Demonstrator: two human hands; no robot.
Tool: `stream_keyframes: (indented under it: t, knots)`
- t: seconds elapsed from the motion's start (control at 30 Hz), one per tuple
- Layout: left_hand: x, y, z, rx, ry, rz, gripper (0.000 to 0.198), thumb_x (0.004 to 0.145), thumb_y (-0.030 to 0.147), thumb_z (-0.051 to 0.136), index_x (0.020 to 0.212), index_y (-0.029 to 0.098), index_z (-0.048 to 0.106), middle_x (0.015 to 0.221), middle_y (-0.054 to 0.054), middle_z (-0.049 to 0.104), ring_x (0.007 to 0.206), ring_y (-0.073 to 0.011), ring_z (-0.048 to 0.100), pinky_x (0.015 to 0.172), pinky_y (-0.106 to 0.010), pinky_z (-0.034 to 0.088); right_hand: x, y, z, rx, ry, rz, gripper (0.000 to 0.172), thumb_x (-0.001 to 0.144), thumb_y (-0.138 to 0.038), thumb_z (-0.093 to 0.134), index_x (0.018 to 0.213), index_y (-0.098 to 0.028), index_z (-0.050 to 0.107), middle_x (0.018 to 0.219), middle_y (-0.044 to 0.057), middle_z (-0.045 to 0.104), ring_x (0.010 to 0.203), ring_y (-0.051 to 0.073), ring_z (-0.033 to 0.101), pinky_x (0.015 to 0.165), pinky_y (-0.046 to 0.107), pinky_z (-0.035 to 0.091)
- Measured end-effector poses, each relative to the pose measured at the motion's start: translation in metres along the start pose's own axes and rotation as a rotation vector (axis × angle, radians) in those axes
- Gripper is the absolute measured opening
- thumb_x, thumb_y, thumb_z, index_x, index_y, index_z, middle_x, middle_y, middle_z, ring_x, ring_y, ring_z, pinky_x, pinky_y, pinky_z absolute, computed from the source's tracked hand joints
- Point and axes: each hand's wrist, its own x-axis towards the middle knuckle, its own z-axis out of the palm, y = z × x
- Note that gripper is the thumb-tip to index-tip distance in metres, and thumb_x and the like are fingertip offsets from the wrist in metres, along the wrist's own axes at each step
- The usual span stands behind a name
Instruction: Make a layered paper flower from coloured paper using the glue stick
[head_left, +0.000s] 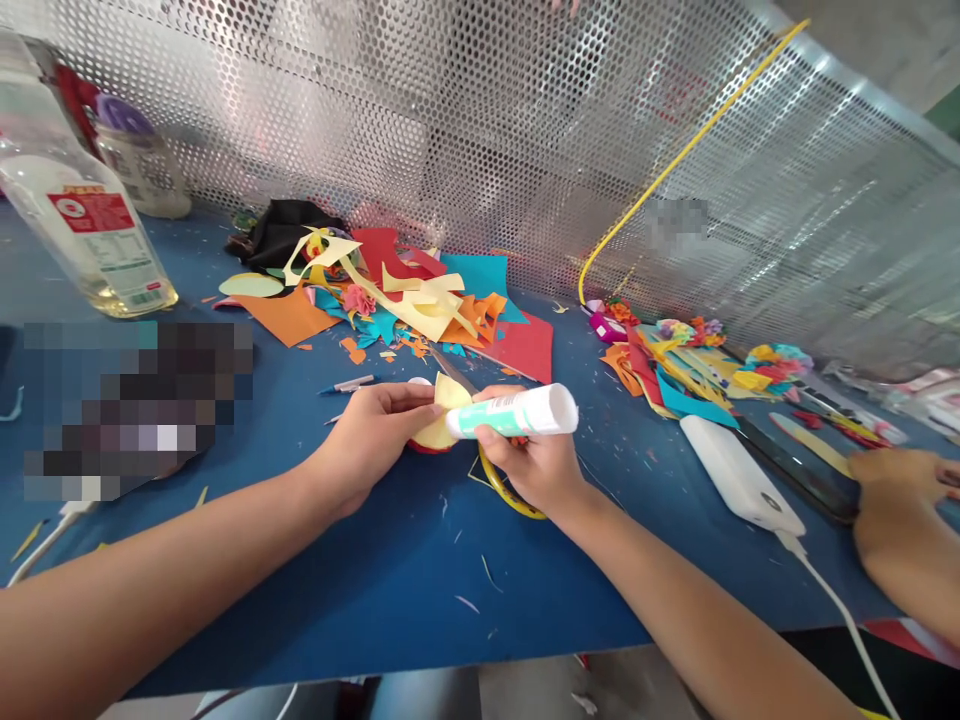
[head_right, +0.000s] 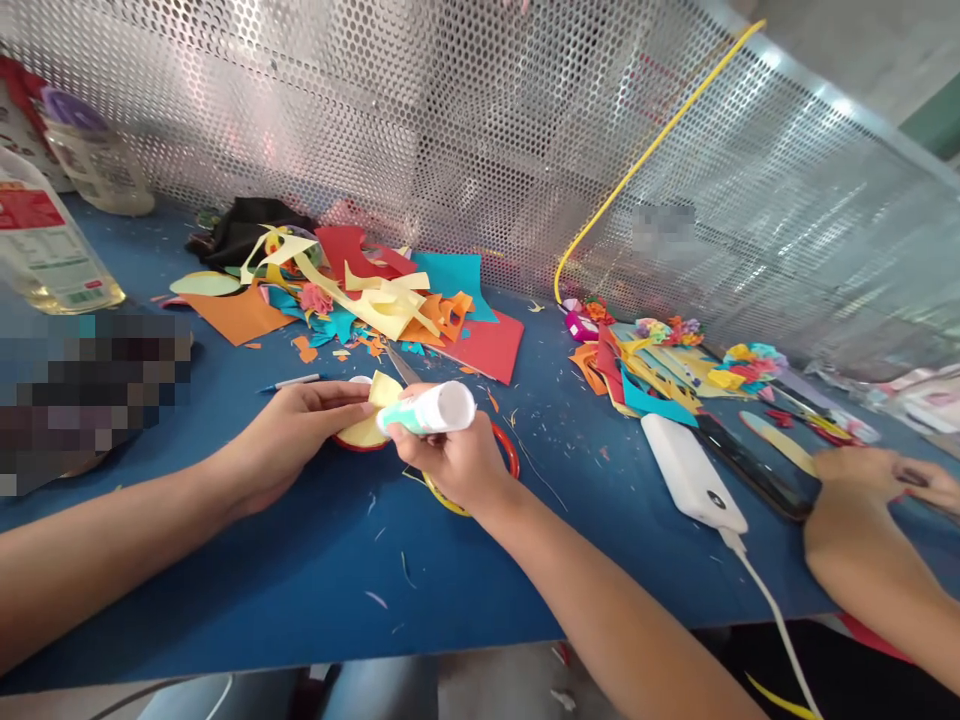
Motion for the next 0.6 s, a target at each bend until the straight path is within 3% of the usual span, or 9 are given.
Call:
stream_keyframes:
  t: [0.27, 0.47, 0.6]
  knots:
    - [-0.002, 0.003, -0.001, 0.001, 0.033, -0.057, 0.018, 0.057, 0.020, 0.071, 0.072, 0.011, 0.067, 0.067, -0.004, 0.067, 0.058, -0.0134, 0.060, 0.059, -0.025, 0.049, -0.005, -0.005, 0.001, 0.023, -0.141, -0.150, 0.032, 0.076, -0.033, 0.059, 0.105, -0.021, 0.050, 0.091, 0.004, 0.065, 0.075, 0.015, 0.063, 0.067, 0.026, 0.052]
    - [-0.001, 0.002, -0.003, 0.043, 0.069, -0.103, 0.024, 0.053, 0.023, 0.073, 0.073, 0.010, 0.067, 0.061, -0.004, 0.064, 0.052, -0.0129, 0.056, 0.048, -0.023, 0.044, -0.006, -0.011, 0.003, -0.057, -0.249, -0.274, 0.036, 0.073, -0.028, 0.062, 0.107, -0.025, 0.050, 0.085, -0.001, 0.066, 0.063, 0.011, 0.061, 0.060, 0.021, 0.051]
    - [0.000, 0.002, -0.002, 0.038, 0.055, -0.117, 0.025, 0.055, 0.022, 0.072, 0.075, 0.009, 0.066, 0.067, -0.006, 0.066, 0.056, -0.0135, 0.057, 0.052, -0.024, 0.045, -0.009, -0.011, 0.007, -0.097, -0.232, -0.319, 0.042, 0.073, -0.026, 0.064, 0.111, -0.027, 0.049, 0.087, -0.001, 0.066, 0.069, 0.012, 0.062, 0.064, 0.022, 0.050]
